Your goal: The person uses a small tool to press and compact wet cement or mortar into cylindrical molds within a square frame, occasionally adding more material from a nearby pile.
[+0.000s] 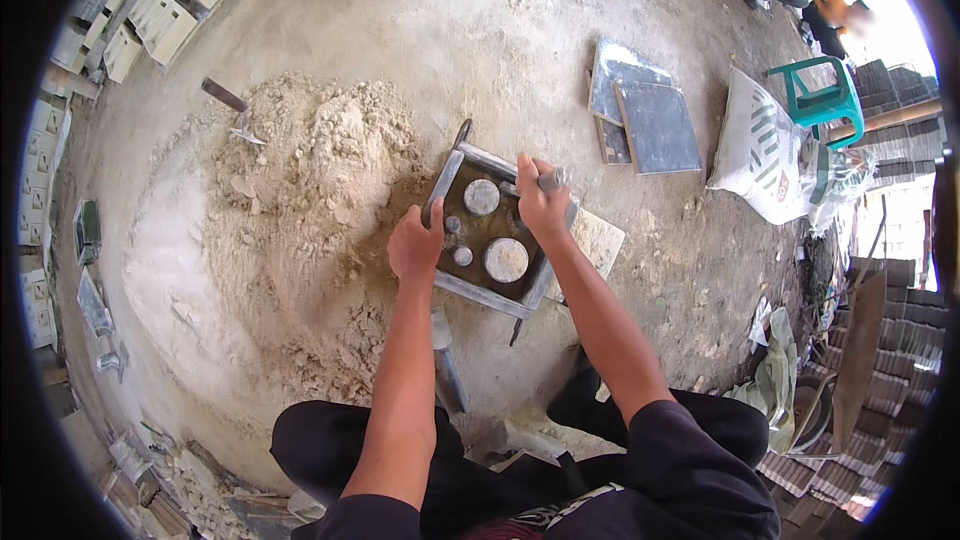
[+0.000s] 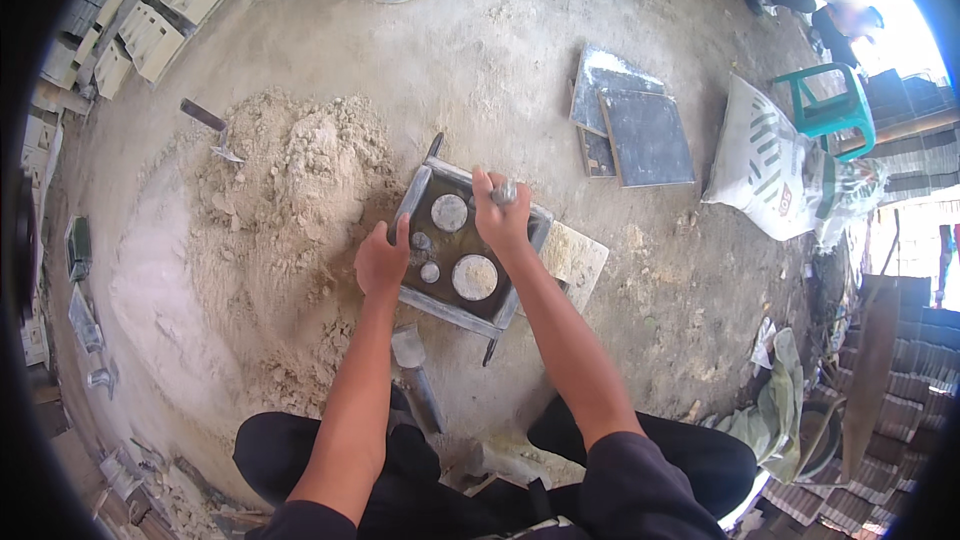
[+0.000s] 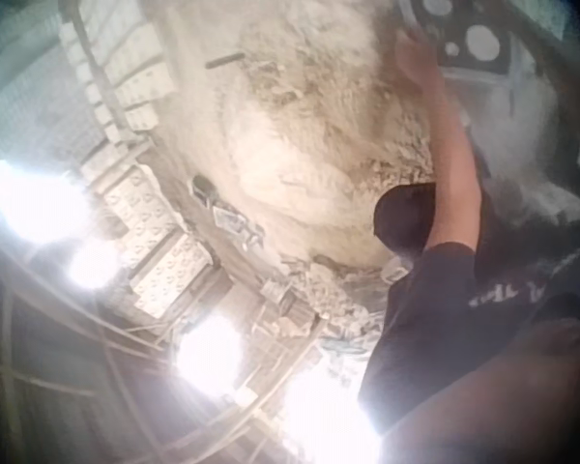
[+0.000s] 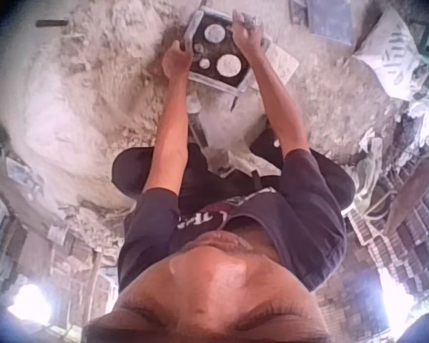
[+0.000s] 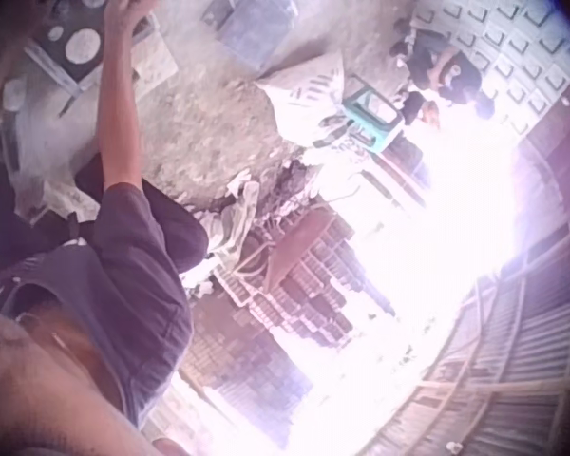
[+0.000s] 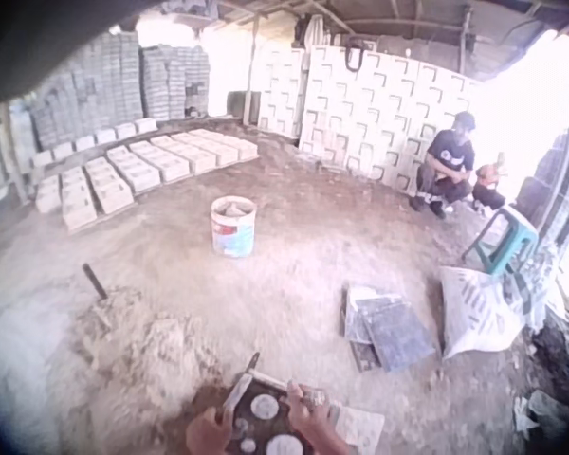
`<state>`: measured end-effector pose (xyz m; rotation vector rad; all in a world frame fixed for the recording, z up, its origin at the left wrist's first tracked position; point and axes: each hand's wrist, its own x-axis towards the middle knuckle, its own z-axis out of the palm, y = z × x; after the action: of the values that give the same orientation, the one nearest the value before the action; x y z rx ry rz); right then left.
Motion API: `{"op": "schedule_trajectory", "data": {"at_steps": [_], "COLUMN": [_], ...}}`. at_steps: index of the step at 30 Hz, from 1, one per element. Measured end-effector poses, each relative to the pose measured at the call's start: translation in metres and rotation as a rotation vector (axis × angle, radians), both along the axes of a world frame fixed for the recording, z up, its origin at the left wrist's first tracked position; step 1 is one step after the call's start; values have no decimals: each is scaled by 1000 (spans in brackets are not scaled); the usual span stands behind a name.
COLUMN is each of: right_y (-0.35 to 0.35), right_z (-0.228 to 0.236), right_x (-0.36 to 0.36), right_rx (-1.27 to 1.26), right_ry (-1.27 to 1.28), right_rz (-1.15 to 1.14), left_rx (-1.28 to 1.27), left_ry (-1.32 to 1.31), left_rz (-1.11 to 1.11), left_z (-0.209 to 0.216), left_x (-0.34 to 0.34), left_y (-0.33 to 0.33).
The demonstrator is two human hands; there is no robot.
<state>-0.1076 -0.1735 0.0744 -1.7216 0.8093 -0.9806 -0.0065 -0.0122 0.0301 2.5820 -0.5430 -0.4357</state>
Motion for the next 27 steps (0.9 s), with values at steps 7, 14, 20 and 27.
{"op": "schedule_trajectory", "data": {"at_steps": [7,14,20,27], "right_y": [-4,-5,-17,-19], "right_z": [23,32,30,12], "right_x": [12,-3,-14,-33], "right_rx": [77,5,54,97], "right_ry": [-93,92,146,173], "right_rz": [79,48,79,-68], "left_rx": [79,92,59,77], "left_ry": [-93,-87,-127,-140], "left_rz": [-38,-55,-61,-68], "left_z": [-12,-13,-18,-15], "left_x": [-3,-1,1,-8], "left_y": [8,7,6,9]}}
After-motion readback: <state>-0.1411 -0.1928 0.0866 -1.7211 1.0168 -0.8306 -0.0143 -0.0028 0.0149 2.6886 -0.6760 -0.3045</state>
